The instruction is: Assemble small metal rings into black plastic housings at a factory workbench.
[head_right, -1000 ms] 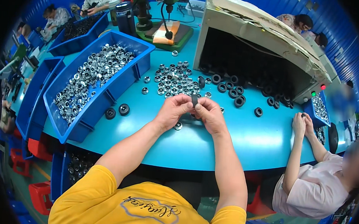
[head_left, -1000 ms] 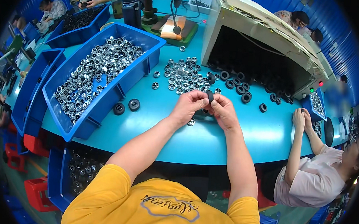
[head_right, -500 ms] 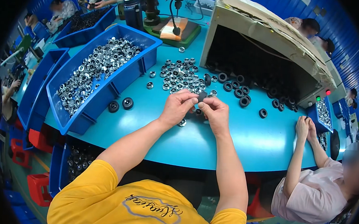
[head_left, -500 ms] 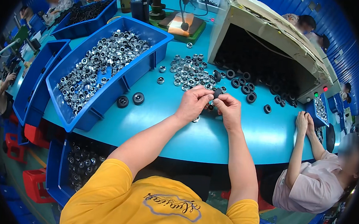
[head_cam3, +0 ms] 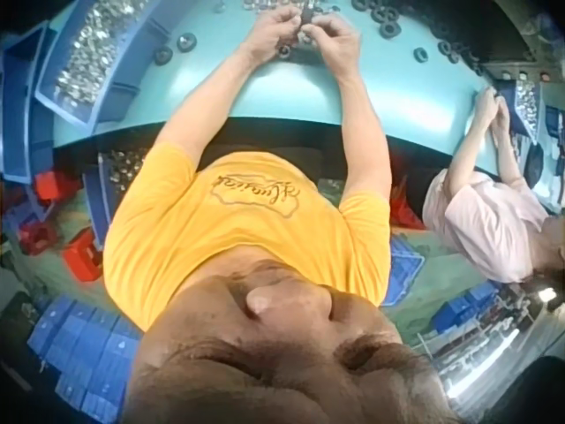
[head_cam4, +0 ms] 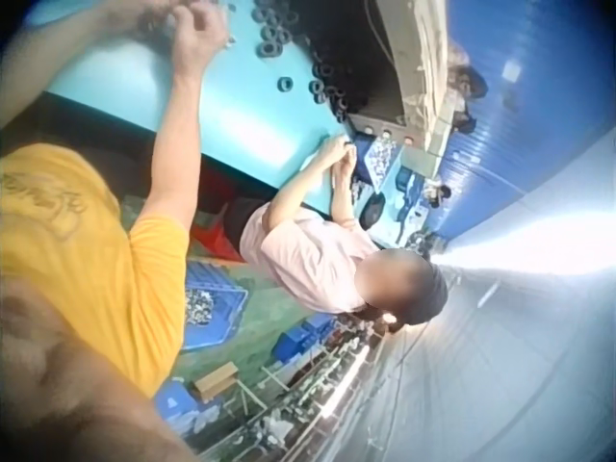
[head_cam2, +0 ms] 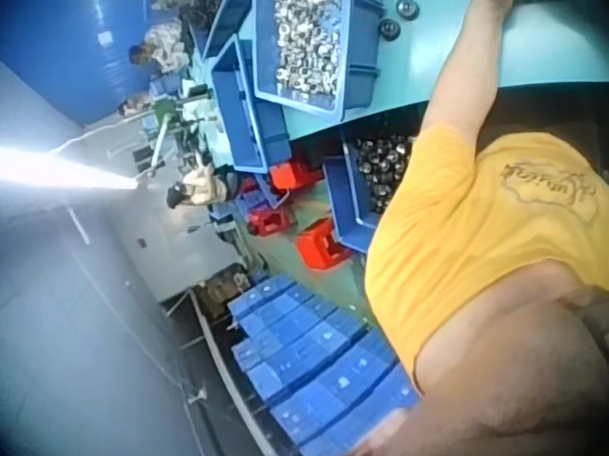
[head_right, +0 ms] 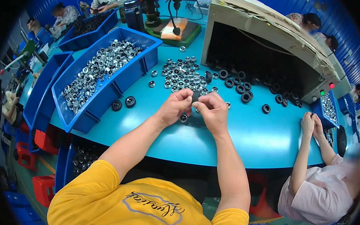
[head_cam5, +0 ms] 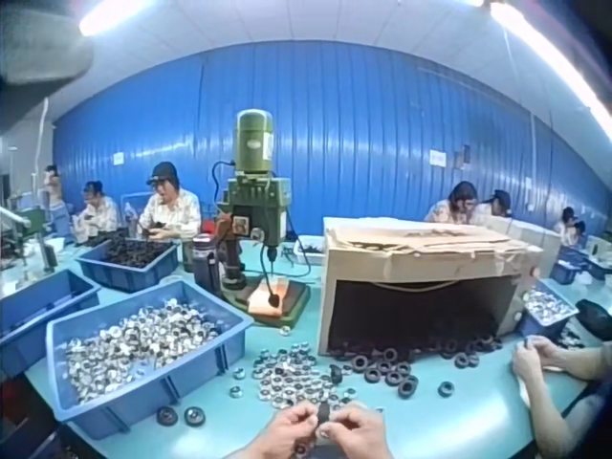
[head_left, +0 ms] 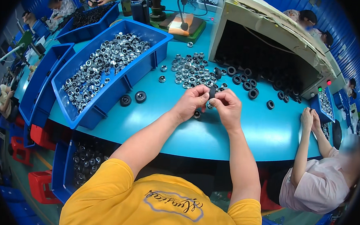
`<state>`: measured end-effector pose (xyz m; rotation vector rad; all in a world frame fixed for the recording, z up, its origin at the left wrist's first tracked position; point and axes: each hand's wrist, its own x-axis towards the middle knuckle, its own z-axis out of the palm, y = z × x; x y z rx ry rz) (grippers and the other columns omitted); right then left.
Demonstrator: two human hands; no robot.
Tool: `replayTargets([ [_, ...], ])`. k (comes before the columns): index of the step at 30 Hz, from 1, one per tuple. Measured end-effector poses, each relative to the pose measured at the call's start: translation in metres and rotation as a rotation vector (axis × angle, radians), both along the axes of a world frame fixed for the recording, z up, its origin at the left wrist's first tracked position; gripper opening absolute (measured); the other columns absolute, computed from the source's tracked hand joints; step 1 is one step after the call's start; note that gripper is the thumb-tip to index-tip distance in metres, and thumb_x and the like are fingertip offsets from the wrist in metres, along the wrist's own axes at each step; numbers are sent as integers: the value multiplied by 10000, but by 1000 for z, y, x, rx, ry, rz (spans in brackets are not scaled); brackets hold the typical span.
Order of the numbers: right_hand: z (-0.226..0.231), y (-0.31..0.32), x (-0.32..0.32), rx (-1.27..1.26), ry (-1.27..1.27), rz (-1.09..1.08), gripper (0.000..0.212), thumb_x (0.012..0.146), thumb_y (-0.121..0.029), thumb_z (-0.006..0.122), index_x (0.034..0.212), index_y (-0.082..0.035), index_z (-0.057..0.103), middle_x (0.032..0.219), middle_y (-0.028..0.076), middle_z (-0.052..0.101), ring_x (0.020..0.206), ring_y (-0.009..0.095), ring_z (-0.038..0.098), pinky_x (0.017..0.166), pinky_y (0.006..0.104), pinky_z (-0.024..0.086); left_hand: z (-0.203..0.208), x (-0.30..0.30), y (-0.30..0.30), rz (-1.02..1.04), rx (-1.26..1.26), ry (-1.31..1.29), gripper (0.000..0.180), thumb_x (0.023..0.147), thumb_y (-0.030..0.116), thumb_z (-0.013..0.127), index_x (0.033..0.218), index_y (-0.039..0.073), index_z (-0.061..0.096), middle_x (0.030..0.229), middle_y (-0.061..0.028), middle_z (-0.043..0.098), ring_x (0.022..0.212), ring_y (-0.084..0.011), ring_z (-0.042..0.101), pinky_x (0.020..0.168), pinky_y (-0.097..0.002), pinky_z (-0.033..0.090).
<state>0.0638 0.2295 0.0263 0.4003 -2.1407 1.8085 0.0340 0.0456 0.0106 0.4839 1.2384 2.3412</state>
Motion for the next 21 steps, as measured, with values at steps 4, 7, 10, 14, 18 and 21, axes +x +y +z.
replayTargets([
  [4, 0, -6, 2, -78, -14, 31, 136, 839, -56, 843, 881, -10, 723, 868, -20, 598, 733, 72, 573, 626, 228, 459, -2, 3, -2, -62, 116, -110, 197, 1000, 281, 711, 1077, 115, 638, 963, 18, 654, 825, -105, 607, 688, -265, 507],
  [7, 0, -3, 1, -259, -188, 137, 143, 845, -92, 850, 894, -33, 730, 824, -28, 587, 695, 75, 554, 610, 234, 442, -3, 2, -2, -68, 71, -110, 214, 995, 295, 718, 1093, 118, 647, 960, 21, 648, 815, -99, 602, 683, -261, 501],
  [10, -1, 0, 0, -460, -410, 262, 159, 884, -149, 833, 932, -64, 707, 771, -44, 567, 660, 64, 515, 581, 226, 400, -7, -5, -4, 10, -76, 42, 234, 981, 304, 739, 1089, 114, 655, 948, 24, 636, 781, -87, 589, 658, -251, 491],
  [14, -6, 2, -4, -601, -498, 365, 191, 939, -224, 790, 966, -100, 647, 734, -60, 546, 635, 47, 472, 554, 213, 343, 1, -4, 4, 211, -299, 230, 240, 949, 271, 786, 1058, 100, 658, 927, 33, 620, 745, -66, 564, 612, -226, 470],
  [18, -2, 14, -9, -378, -401, 351, 204, 955, -246, 777, 964, -110, 626, 764, -61, 540, 646, 58, 492, 564, 215, 364, 0, -6, 6, 351, -271, 345, 317, 929, 191, 803, 1185, 85, 649, 971, 29, 612, 756, -53, 557, 600, -195, 464],
  [21, 7, 13, -6, -130, -95, 203, 189, 870, -134, 829, 923, -71, 659, 830, -31, 555, 709, 91, 568, 619, 247, 462, 16, 0, 5, 149, -189, 248, 481, 939, 174, 782, 1374, 72, 603, 1050, 0, 643, 791, -65, 583, 626, -208, 496],
])
